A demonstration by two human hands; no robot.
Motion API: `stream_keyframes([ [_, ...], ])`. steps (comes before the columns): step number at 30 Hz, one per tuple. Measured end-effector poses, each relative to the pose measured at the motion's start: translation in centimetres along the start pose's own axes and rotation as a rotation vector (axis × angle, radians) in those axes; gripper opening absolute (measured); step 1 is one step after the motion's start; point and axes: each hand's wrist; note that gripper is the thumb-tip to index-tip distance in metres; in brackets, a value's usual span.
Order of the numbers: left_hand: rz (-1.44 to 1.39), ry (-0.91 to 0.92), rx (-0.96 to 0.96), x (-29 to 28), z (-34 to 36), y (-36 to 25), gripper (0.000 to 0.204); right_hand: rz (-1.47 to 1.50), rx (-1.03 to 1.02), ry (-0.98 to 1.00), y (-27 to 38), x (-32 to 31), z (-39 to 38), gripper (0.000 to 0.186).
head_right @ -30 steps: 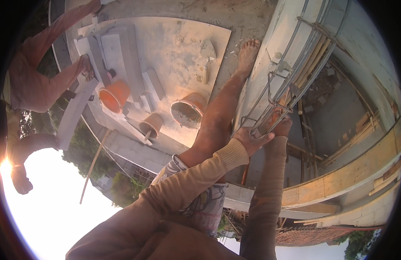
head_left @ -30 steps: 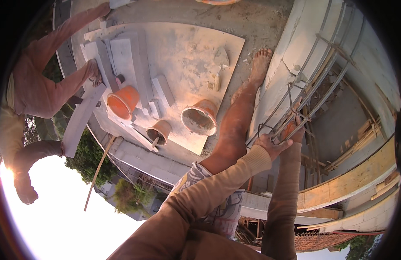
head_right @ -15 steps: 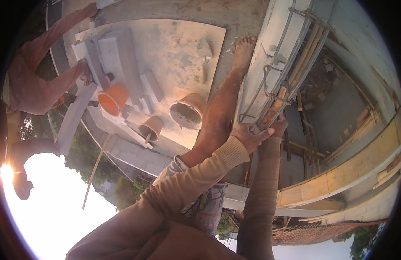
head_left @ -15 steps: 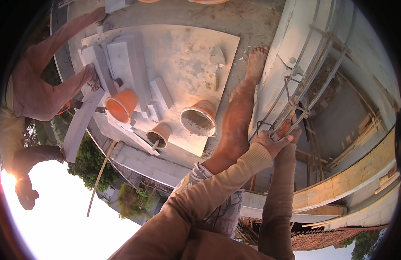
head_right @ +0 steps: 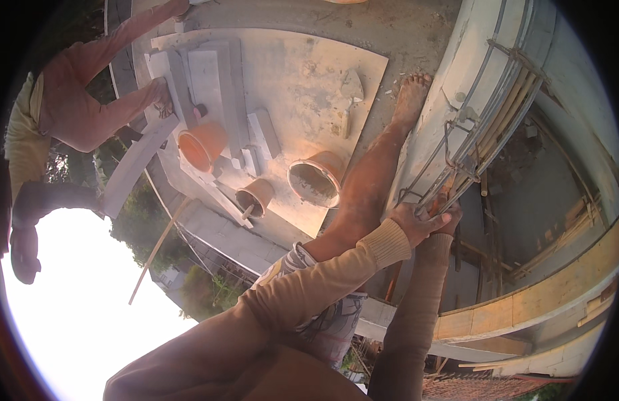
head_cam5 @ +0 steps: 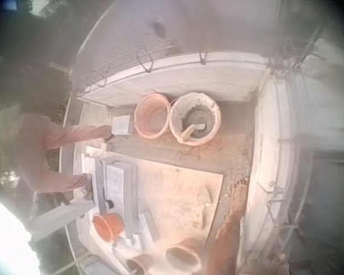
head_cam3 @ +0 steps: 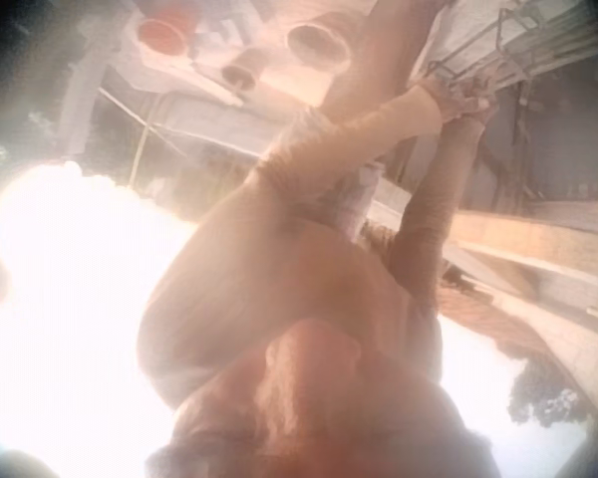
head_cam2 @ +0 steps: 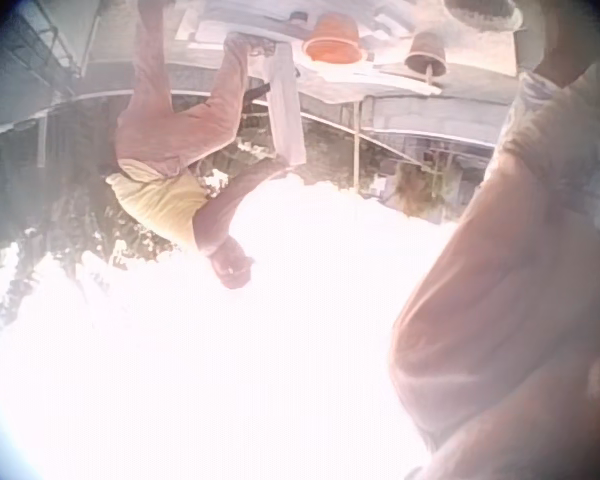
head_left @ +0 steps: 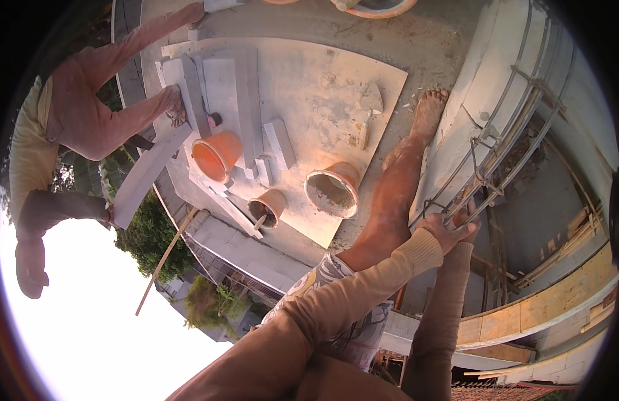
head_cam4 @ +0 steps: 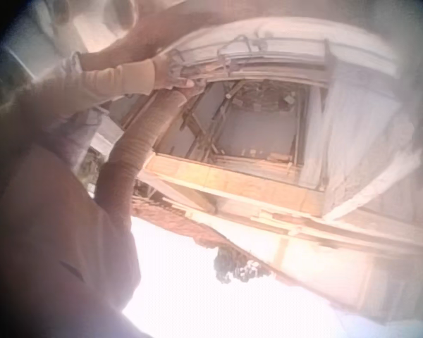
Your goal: The person lays concrete blocks on a wall by applying mortar with a trowel and tapping the blocks into place with a hammer.
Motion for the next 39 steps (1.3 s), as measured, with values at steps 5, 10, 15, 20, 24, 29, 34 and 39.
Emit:
stream_keyframes([
  [5, 0.027, 0.032, -0.04, 0.5, 1.1, 0.6, 0.078, -0.137, -0.105, 0.057, -0.3, -1.3, 0.8, 0.019],
  [10, 0.052, 0.118, -0.003, -0.4, -0.8, -2.0, 0.068, -0.151, -0.095, 0.136, -0.5, -4.4, 1.2, 0.029],
  [15, 0.074, -0.151, 0.105, -1.1, -1.1, 0.8, 0.063, 0.29, 0.093, -0.057, 1.4, 0.1, -1.2, 0.043],
  [20, -0.203, -0.243, 0.141, -3.3, 0.3, 0.0, 0.078, -0.134, 0.139, -0.14, 2.3, -0.5, -2.9, 0.039],
  [24, -0.128, -0.229, 0.26, -3.1, 7.5, 2.4, 0.08, 0.035, 0.204, -0.132, 0.5, -1.9, -3.6, 0.026],
  [29, 0.283, -0.06, 0.266, -6.3, 10.5, 0.3, 0.08, -0.087, 0.235, -0.122, -2.8, -0.6, -3.5, 0.018],
  [34, 0.417, 0.076, 0.152, -6.2, 10.2, -1.9, 0.08, -0.082, 0.173, -0.11, -3.3, -2.6, -3.1, 0.012],
  [39, 0.414, 0.082, 0.209, -5.9, 11.2, -1.1, 0.076, -0.118, 0.215, -0.16, -1.0, -0.6, -1.2, 0.007],
])
Point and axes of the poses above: each hand's wrist, its own z-axis towards the middle knuckle, its own x-axis out of the palm, y = z × x, and after that the axes turned 2 degrees about y, right-handed
